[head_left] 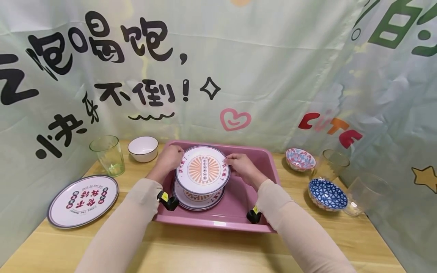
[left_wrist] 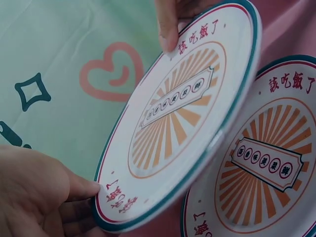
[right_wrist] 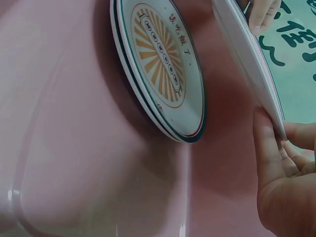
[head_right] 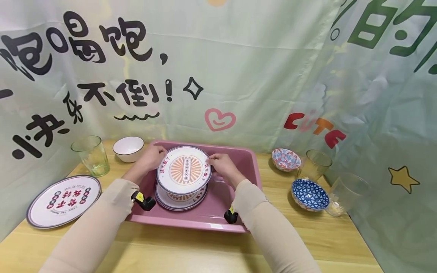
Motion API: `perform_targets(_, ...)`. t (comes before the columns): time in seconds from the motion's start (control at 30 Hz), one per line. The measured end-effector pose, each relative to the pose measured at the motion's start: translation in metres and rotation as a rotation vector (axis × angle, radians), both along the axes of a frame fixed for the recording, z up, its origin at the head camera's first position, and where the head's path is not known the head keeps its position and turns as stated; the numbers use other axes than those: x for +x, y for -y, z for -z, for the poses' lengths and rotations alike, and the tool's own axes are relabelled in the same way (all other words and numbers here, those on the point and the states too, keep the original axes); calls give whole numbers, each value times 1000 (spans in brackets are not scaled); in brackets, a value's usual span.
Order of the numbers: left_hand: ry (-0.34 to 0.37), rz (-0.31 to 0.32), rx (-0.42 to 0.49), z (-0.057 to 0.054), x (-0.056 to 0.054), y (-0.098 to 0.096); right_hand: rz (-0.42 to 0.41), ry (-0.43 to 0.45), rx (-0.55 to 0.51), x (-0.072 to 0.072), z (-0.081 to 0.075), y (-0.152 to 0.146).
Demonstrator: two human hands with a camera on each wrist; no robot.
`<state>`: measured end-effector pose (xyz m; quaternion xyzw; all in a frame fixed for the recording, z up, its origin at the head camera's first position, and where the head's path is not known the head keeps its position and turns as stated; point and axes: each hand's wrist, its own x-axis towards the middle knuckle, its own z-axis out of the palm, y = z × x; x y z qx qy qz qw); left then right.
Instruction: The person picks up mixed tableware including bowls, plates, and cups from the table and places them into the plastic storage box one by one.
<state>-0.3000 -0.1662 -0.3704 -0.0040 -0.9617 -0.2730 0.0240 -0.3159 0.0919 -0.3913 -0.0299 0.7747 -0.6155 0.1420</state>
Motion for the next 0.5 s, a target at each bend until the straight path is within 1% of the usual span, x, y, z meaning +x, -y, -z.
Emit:
perform_targets(0.13, 16, 0, -38, 3, -1, 0, -20, 11, -1, 1, 2, 0)
perform_targets(0.27, 8, 7, -81, 5, -2, 0, -46, 27, 1, 2, 4, 1)
perform_targets(0.37, -13, 33, -143, 6, -2, 0, -67, 35, 11, 2, 6, 1)
perform_targets(0.5, -24, 65, -213, 6, -2, 0, -77, 23, 32, 2, 8, 2)
